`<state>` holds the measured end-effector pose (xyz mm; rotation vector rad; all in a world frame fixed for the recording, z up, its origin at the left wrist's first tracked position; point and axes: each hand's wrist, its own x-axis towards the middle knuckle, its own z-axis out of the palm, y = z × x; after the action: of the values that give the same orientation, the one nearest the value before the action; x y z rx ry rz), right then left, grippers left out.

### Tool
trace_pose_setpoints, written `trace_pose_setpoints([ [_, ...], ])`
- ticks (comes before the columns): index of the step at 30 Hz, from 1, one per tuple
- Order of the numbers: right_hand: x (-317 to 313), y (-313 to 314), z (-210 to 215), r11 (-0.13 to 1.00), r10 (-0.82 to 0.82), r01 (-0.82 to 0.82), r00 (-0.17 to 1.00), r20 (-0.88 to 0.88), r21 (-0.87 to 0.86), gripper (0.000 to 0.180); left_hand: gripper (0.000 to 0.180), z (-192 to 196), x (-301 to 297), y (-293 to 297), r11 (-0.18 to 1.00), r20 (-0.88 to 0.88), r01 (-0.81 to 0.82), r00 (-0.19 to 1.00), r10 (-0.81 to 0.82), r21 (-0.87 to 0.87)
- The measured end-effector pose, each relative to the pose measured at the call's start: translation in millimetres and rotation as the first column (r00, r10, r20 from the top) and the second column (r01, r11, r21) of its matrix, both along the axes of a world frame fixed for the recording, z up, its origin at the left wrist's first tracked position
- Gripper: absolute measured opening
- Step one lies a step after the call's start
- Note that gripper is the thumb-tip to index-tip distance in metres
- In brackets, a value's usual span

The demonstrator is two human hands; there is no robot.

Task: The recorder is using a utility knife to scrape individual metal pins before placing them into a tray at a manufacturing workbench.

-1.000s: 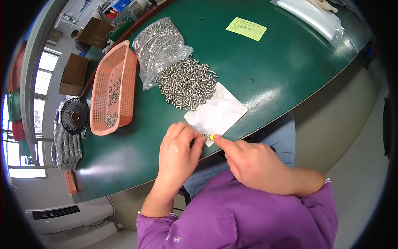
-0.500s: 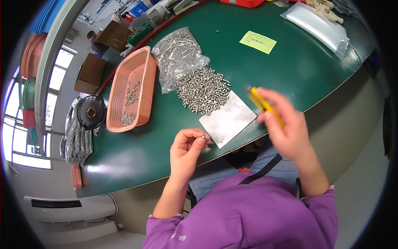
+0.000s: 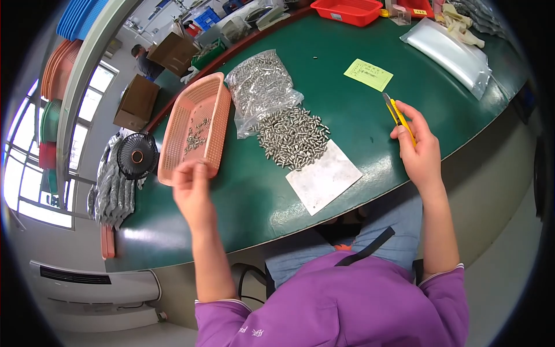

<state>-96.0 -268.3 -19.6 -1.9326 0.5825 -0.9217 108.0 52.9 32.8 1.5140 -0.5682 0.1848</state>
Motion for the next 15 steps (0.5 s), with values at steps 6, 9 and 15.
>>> trace_pose_setpoints([
  [6,1.2,3.0,1.5,0.996,-0.034,0.034,0.999,0.003,-0.078,0.038,0.016,9.5,43.5,19.4,0.882,0.360,-0.317,0.914,0.186,0.350],
  [9,0.7,4.6,3.4,0.996,-0.036,0.036,0.999,-0.004,-0.085,0.037,0.010,-11.3,11.9,-15.3,0.783,0.316,-0.109,0.942,-0.115,0.612],
  [15,0.7,2.1,2.0,0.997,-0.025,0.025,1.000,-0.005,-0.077,0.037,0.013,-30.8,-1.9,-56.2,0.615,0.210,-0.083,0.968,-0.137,0.784],
])
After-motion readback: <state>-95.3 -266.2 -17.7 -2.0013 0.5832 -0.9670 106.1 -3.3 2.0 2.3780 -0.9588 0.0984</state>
